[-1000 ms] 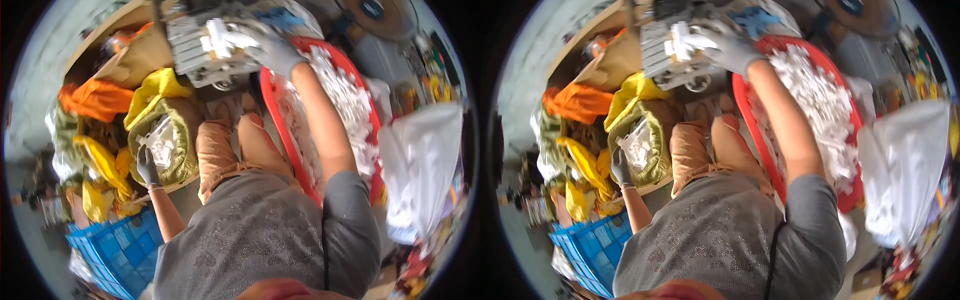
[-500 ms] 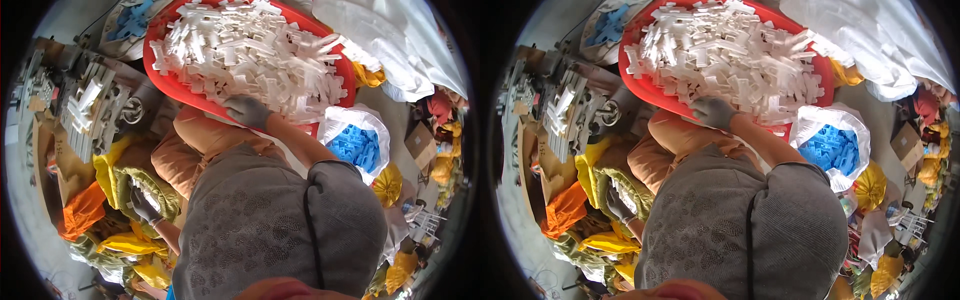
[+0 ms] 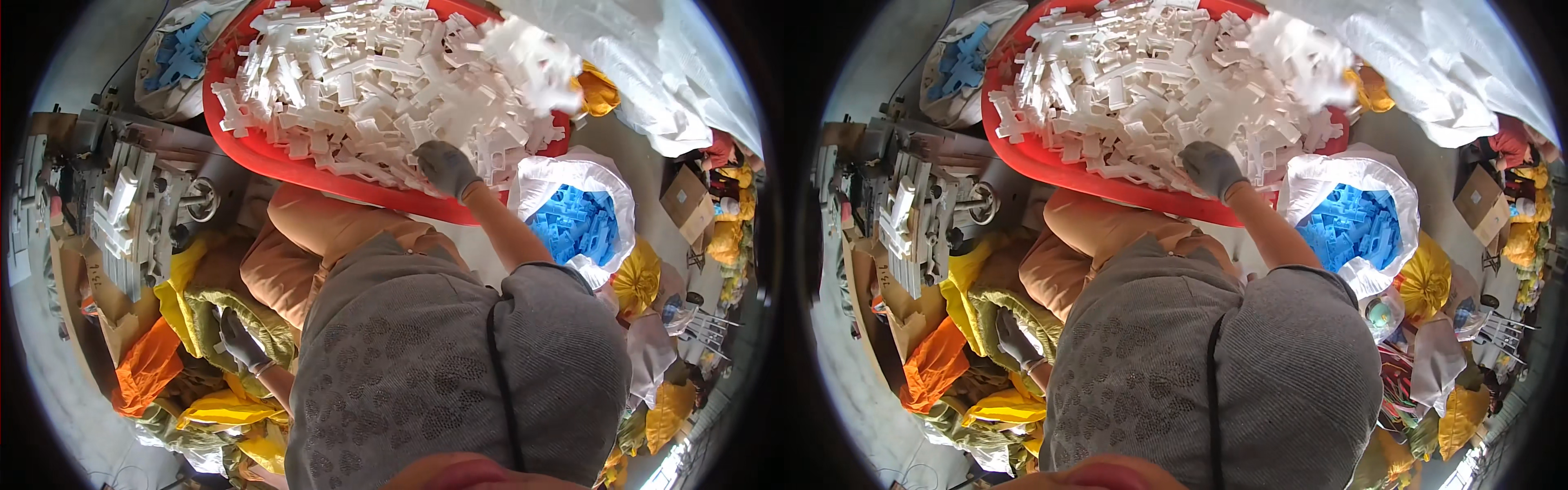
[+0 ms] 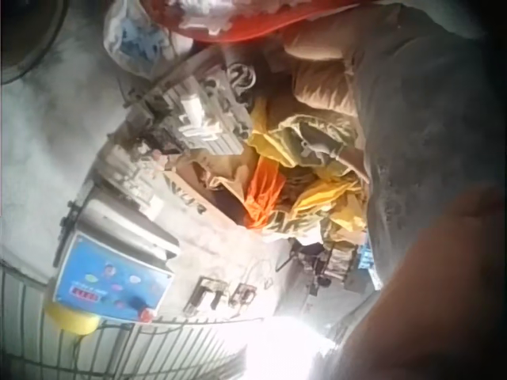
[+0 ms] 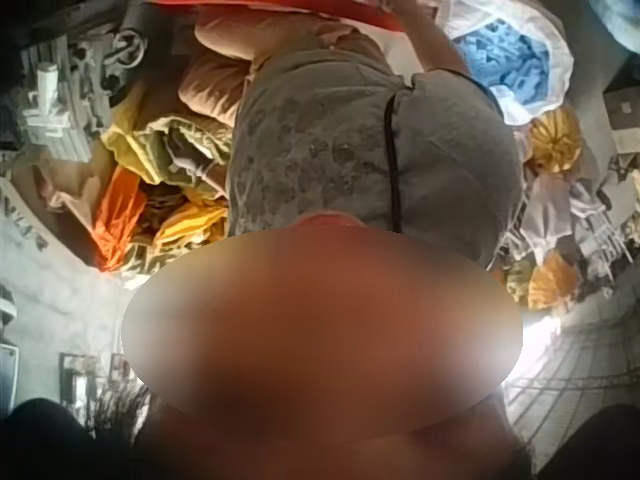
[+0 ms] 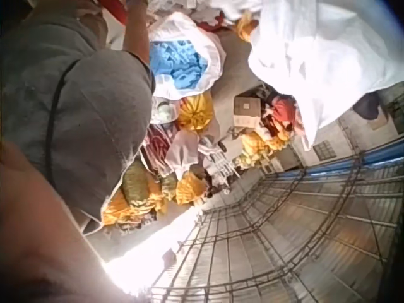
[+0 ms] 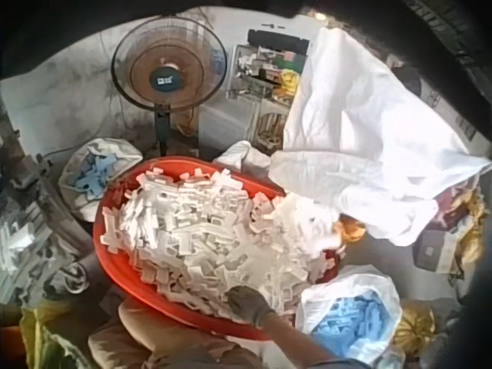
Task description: Operating a small industrial machine to join plastic components and subsequently bagging the finished products.
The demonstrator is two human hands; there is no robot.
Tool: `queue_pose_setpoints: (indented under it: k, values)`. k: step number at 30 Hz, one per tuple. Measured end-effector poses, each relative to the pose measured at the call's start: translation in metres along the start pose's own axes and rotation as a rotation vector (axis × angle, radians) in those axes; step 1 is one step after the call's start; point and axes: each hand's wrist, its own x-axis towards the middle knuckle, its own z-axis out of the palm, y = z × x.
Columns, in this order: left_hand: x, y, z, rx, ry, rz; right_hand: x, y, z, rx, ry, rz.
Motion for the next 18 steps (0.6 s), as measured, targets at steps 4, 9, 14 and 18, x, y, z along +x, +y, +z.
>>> queue_pose_setpoints:
  k: [4, 9, 14, 18]
  values:
    - [0.001, 0.006, 0.000, 0.035, -0.019, 0.000, -0.022, -0.016, -0.012, 0.059, 0.099, 0.027]
    - [-0.001, 0.004, -0.003, 0.026, -0.014, -0.048, -0.039, -0.010, -0.068, -0.299, 0.264, 0.328]
    - [0.008, -0.009, 0.009, 0.184, -0.044, 0.073, -0.047, 0.043, -0.059, -0.348, 0.526, 0.631]
    - [0.012, -0.008, 0.015, 0.235, -0.056, 0.117, -0.031, 0.045, -0.026, -0.383, 0.186, 0.586]
